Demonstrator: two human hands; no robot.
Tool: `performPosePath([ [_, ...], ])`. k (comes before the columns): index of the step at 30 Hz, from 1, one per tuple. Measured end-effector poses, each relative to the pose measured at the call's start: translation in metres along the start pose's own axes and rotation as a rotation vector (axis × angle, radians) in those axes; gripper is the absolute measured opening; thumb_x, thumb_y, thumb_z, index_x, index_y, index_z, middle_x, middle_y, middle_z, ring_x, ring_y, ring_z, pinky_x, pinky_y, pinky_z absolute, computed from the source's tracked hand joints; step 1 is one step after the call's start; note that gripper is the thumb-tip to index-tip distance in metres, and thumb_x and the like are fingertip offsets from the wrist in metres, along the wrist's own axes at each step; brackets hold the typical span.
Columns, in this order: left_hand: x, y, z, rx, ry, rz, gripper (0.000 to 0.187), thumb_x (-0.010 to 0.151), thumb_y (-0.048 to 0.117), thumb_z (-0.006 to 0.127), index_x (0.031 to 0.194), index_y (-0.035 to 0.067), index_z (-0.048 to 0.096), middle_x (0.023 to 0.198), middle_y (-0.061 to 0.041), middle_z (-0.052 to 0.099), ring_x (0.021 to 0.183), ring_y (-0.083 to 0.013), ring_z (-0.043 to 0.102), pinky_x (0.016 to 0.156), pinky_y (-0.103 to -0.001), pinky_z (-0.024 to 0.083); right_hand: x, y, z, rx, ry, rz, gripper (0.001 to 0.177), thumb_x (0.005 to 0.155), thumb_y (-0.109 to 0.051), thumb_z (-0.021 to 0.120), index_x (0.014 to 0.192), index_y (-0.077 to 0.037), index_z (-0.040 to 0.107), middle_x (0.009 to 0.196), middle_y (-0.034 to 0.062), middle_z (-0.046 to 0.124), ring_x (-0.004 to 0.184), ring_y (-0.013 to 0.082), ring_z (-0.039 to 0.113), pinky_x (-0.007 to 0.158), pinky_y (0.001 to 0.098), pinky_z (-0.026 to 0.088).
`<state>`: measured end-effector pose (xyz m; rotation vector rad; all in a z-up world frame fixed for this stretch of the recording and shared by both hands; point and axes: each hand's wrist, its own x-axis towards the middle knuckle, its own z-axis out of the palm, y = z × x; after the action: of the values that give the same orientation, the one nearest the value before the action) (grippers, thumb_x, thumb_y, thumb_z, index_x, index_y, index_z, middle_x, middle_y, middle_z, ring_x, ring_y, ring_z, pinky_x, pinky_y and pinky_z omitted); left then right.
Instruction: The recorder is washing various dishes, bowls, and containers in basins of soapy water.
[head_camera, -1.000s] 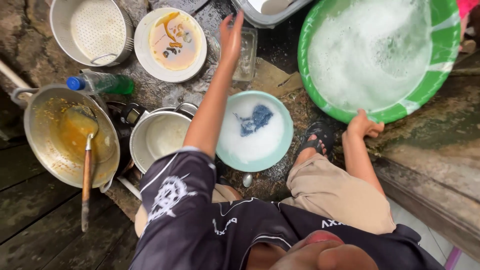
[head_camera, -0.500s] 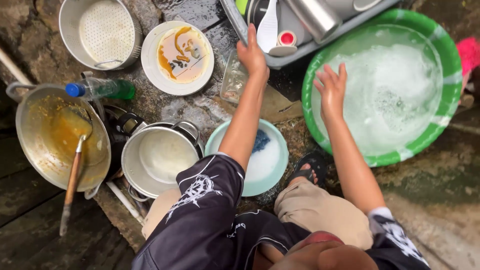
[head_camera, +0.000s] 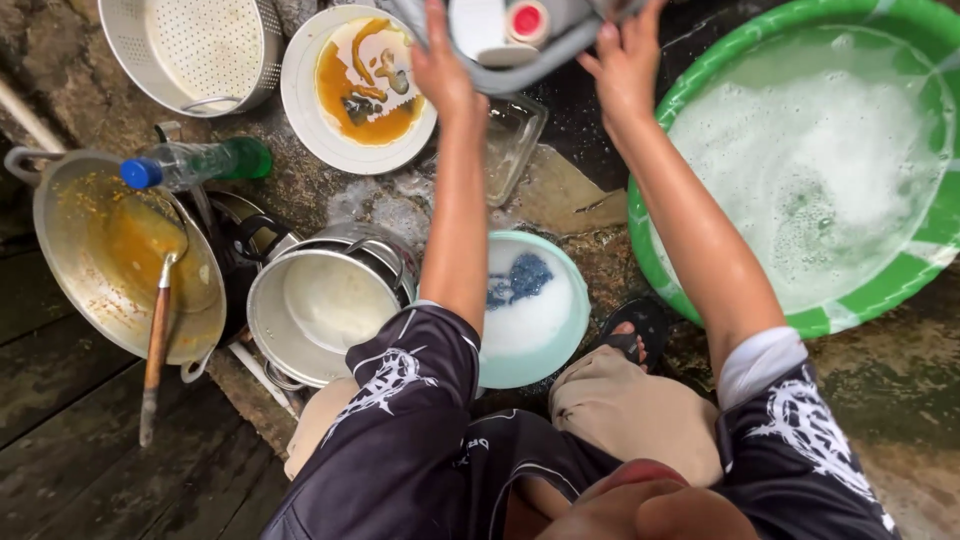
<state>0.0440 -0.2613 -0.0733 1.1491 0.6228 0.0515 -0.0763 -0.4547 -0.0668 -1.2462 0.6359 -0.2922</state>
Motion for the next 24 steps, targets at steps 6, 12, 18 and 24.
performPosePath([
  [6, 0.074, 0.036, -0.016, -0.036, -0.061, -0.029, 0.055, 0.092, 0.036, 0.071, 0.124, -0.007, 0.057, 0.112, -0.022, 0.069, 0.095, -0.0286, 0.069, 0.081, -0.043, 0.06, 0.008, -0.011, 0.081, -0.038, -0.02, 0.092, 0.07, 0.109, -0.013, 0.046, 0.157, -0.019, -0.004, 0.134, 0.0089, 0.061, 0.1, 0.0198, 0.074, 0.079, 0.0354, 0.068],
  [12, 0.045, 0.063, -0.017, -0.031, -0.099, -0.112, 0.07, 0.089, 0.038, 0.073, 0.139, -0.003, 0.046, 0.12, -0.024, 0.065, 0.106, -0.0335, 0.07, 0.092, -0.049, 0.061, -0.01, -0.019, 0.085, -0.227, 0.051, 0.05, 0.053, 0.113, -0.016, 0.05, 0.156, -0.01, 0.02, 0.125, 0.0069, 0.071, 0.097, 0.0159, 0.077, 0.075, 0.031, 0.07],
  [18, -0.008, 0.056, -0.025, -0.135, -0.093, -0.081, 0.069, 0.087, 0.037, 0.077, 0.137, -0.006, 0.056, 0.126, -0.023, 0.066, 0.111, -0.035, 0.07, 0.097, -0.051, 0.058, -0.034, -0.013, 0.052, -0.02, -0.021, -0.145, 0.084, 0.113, -0.005, 0.052, 0.164, -0.017, -0.014, 0.117, 0.0075, 0.066, 0.097, 0.0114, 0.067, 0.084, 0.0299, 0.067],
  [24, -0.002, 0.047, -0.044, -0.32, -0.163, -0.06, 0.064, 0.093, 0.031, 0.076, 0.141, -0.004, 0.054, 0.134, -0.018, 0.061, 0.116, -0.0299, 0.065, 0.1, -0.048, 0.057, -0.045, -0.007, 0.059, -0.011, -0.031, -0.212, 0.084, 0.115, -0.004, 0.055, 0.165, -0.013, -0.012, 0.126, 0.0072, 0.069, 0.1, 0.0109, 0.067, 0.084, 0.0276, 0.063],
])
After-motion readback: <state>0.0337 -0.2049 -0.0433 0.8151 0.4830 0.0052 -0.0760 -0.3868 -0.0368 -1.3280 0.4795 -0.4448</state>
